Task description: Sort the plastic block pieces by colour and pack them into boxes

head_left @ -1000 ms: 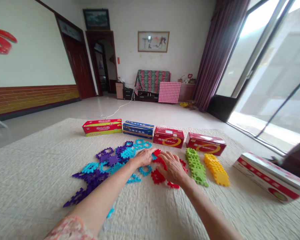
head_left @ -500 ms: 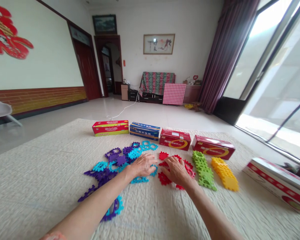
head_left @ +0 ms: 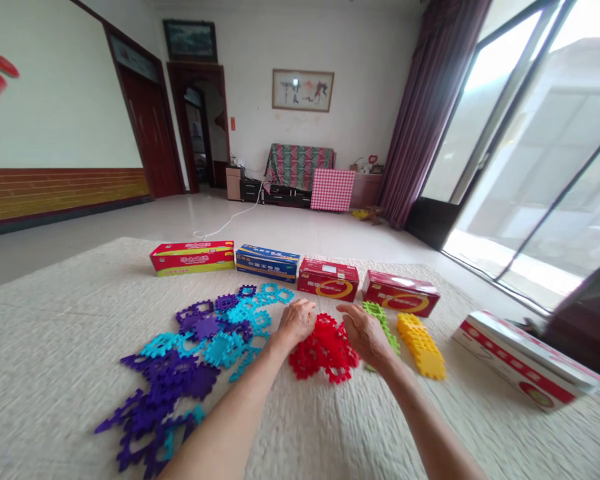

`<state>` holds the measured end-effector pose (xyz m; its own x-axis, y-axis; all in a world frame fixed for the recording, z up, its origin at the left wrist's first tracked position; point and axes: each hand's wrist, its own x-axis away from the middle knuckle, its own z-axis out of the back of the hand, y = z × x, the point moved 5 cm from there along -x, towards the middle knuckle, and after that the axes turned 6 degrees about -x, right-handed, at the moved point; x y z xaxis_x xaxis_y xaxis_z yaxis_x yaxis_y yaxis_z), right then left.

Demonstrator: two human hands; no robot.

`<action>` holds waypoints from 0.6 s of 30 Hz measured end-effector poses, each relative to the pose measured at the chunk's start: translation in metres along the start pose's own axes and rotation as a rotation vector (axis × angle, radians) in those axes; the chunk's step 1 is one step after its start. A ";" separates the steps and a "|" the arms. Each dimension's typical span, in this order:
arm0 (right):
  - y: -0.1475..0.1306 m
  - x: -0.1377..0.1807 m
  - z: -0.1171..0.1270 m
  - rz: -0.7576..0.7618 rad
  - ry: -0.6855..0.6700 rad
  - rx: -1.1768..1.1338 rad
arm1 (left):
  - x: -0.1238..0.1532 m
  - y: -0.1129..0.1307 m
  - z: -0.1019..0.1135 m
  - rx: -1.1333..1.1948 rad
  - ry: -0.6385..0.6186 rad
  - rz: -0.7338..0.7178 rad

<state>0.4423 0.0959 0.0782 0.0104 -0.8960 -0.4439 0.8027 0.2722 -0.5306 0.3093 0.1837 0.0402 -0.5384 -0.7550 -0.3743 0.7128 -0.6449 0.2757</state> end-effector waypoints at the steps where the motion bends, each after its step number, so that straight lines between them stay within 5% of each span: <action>1: 0.002 -0.002 -0.003 -0.002 -0.042 0.021 | -0.003 0.001 -0.009 0.005 -0.009 0.020; 5: 0.006 -0.012 -0.034 -0.054 -0.233 0.161 | -0.008 -0.005 -0.028 0.013 -0.030 0.006; 9: 0.011 -0.015 -0.055 -0.134 -0.280 0.207 | -0.008 -0.013 -0.029 0.034 -0.014 -0.003; 18: -0.011 0.006 -0.048 -0.110 -0.393 0.230 | -0.003 -0.010 -0.006 0.106 -0.192 0.013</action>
<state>0.4049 0.1043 0.0469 0.1073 -0.9922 -0.0634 0.9226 0.1231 -0.3655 0.3063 0.1925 0.0335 -0.6122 -0.7657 -0.1974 0.6746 -0.6360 0.3748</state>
